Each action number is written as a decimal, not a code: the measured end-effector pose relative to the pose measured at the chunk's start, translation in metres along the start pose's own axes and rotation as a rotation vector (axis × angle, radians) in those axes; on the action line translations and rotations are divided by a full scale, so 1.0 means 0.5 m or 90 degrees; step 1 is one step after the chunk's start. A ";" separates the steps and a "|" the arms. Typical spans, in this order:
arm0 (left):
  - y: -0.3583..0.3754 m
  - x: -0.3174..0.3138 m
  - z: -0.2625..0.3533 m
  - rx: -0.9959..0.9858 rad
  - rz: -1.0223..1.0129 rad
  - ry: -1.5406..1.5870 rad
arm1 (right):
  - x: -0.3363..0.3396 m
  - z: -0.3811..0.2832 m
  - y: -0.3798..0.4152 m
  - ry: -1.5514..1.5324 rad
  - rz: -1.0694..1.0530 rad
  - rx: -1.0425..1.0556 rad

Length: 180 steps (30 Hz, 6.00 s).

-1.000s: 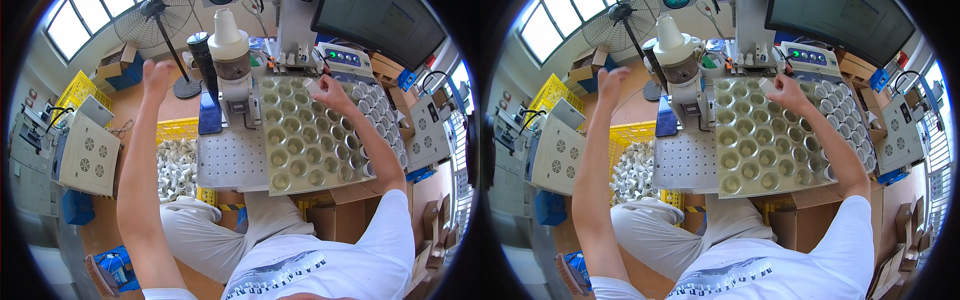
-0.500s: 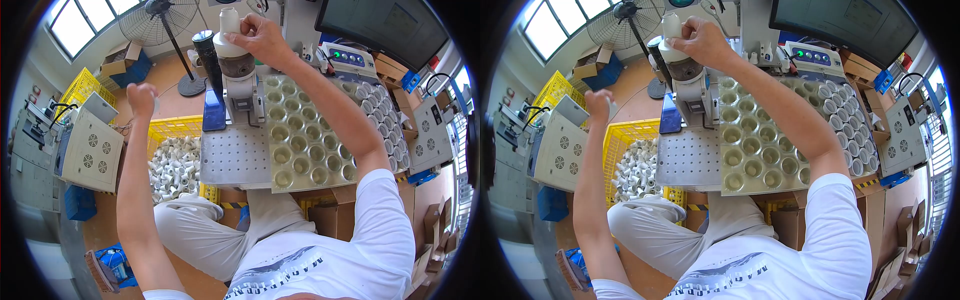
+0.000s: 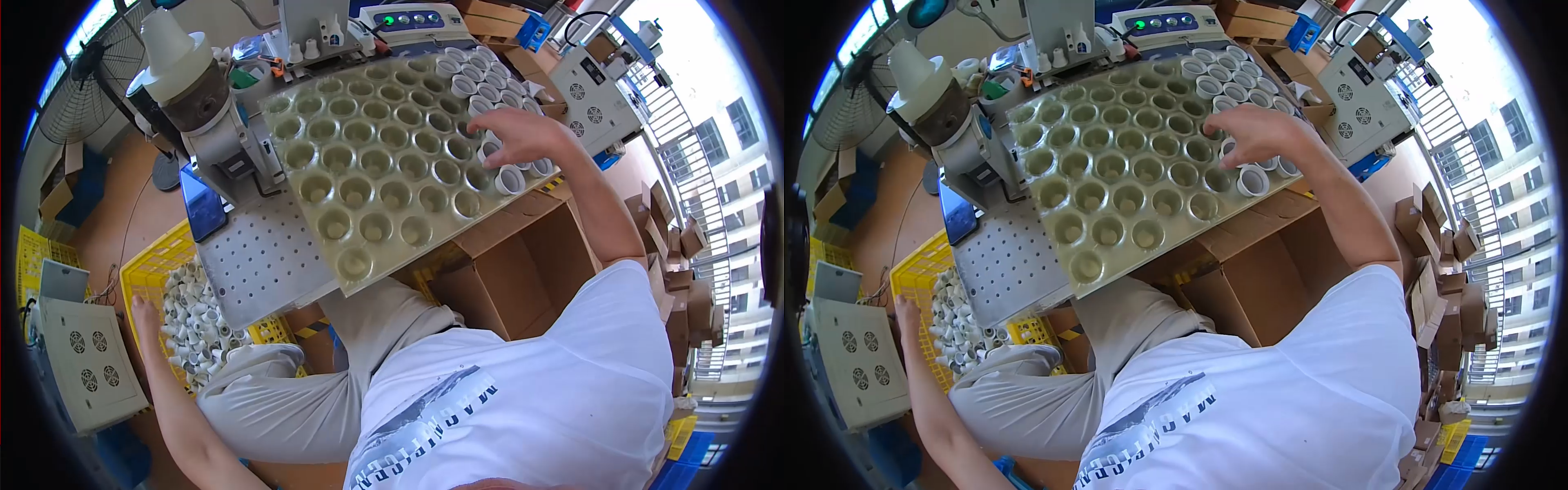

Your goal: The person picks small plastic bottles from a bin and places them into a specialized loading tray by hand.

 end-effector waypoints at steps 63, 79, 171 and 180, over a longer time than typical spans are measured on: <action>0.036 0.403 1.142 -0.366 0.365 0.260 | 0.437 -0.296 -0.240 -0.551 0.505 0.450; -0.012 0.171 -0.004 0.202 0.112 -0.197 | 0.318 -0.330 -0.254 -0.531 0.608 0.437; 0.079 0.115 -0.081 0.161 0.167 -0.187 | 0.225 -0.019 -0.311 -0.290 0.589 0.111; 0.045 0.081 0.054 0.068 0.121 -0.090 | 0.121 0.354 -0.404 -0.096 0.329 -0.190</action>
Point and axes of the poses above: each hand's wrist, its own y-axis away from the middle knuckle, its own x-axis out of the back of the hand, z = x × y, the point moved 9 cm from there along -y, towards the middle knuckle, and after that the axes turned 3 degrees about -x, right-handed, at the moved point
